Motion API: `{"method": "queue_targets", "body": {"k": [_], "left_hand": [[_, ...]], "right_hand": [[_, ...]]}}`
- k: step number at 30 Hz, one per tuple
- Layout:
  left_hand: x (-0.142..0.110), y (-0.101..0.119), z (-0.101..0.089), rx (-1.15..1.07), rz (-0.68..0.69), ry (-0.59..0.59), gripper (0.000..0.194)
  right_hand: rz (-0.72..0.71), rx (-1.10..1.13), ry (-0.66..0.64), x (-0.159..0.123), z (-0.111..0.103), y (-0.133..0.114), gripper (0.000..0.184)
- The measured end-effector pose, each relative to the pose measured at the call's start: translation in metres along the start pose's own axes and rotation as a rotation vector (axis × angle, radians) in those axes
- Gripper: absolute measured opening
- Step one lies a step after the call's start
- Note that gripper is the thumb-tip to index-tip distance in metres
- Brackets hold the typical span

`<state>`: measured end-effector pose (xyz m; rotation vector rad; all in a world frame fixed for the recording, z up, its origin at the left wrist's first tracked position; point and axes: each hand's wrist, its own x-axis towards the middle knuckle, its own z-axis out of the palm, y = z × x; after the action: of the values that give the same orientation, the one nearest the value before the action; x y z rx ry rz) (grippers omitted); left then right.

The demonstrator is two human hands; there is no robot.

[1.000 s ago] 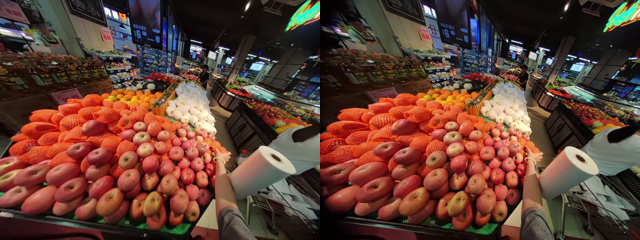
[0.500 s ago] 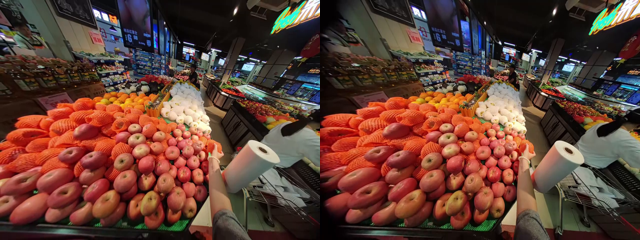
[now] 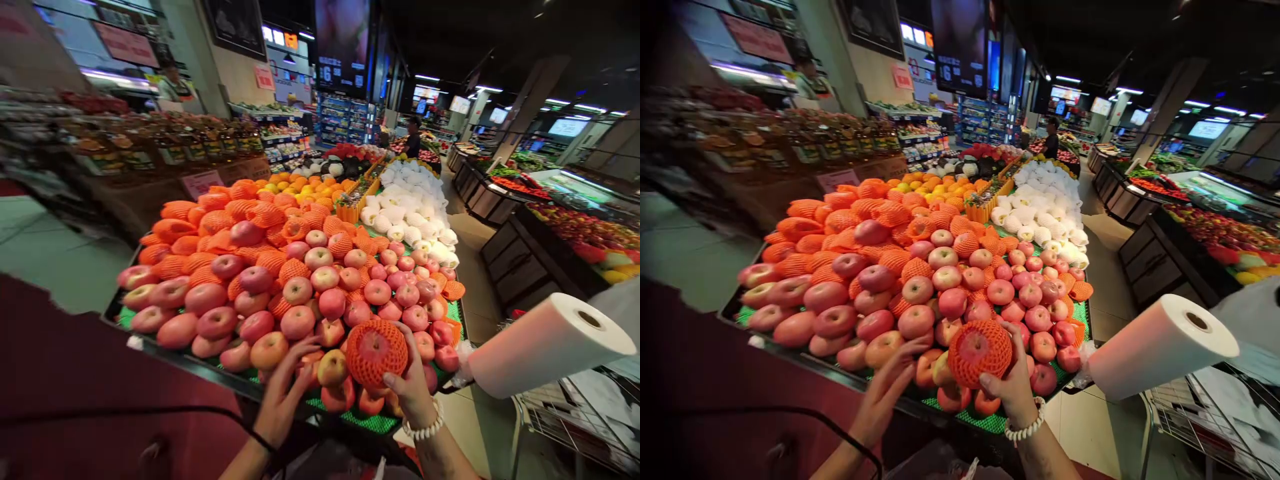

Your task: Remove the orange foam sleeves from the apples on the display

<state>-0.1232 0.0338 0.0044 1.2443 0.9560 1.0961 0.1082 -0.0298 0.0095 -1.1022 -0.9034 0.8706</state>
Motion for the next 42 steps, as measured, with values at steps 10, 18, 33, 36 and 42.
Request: {"method": "queue_targets", "body": {"k": [10, 18, 33, 36, 42], "left_hand": [[-0.011, 0.001, 0.053, -0.329, -0.185, -0.081, 0.096], [-0.025, 0.008, 0.047, -0.166, -0.064, 0.026, 0.081], [-0.030, -0.028, 0.025, 0.423, 0.485, 0.176, 0.073], [-0.031, -0.035, 0.014, 0.664, 0.694, 0.132, 0.083], [-0.035, -0.021, 0.011, 0.854, 0.795, 0.078, 0.064]], "right_hand": [[-0.015, -0.070, -0.145, -0.008, 0.017, -0.003, 0.079], [-0.208, -0.303, 0.136, -0.021, 0.010, 0.005, 0.024], [-0.720, -0.876, -0.189, -0.019, 0.025, 0.000, 0.066], [-0.685, -0.918, -0.224, -0.019, 0.020, 0.019, 0.086], [-0.479, -0.760, -0.222, -0.015, 0.017, 0.067, 0.128]]}}
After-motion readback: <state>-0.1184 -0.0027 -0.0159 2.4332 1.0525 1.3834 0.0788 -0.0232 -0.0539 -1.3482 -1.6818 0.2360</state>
